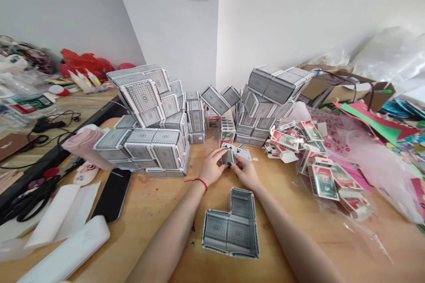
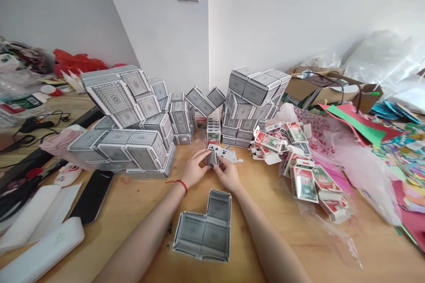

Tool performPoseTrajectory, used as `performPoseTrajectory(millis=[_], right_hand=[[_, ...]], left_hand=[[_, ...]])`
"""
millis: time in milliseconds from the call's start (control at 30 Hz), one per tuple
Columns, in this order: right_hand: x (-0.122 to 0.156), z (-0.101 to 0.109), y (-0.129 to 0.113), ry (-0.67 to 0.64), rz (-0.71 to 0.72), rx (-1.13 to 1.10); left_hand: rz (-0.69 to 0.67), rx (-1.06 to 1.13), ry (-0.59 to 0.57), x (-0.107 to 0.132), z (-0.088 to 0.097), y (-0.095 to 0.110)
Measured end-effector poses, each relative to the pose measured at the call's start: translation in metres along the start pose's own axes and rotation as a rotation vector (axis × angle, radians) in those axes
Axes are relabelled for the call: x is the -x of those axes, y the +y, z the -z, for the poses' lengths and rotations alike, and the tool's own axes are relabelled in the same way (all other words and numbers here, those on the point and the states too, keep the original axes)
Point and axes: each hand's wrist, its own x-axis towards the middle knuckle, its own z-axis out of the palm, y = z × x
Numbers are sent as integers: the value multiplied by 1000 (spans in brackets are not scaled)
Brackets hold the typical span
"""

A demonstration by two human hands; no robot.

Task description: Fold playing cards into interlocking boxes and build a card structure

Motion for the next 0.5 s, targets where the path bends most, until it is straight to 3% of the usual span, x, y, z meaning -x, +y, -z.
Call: performPoseTrajectory(millis=[133, 500], right_hand=[[1, -1, 3, 21, 20, 72], [5, 1, -1, -24, -32, 7]], left_hand=[[-15, -21, -6, 1, -1, -1], [-82, -78, -51, 4, -4, -4]])
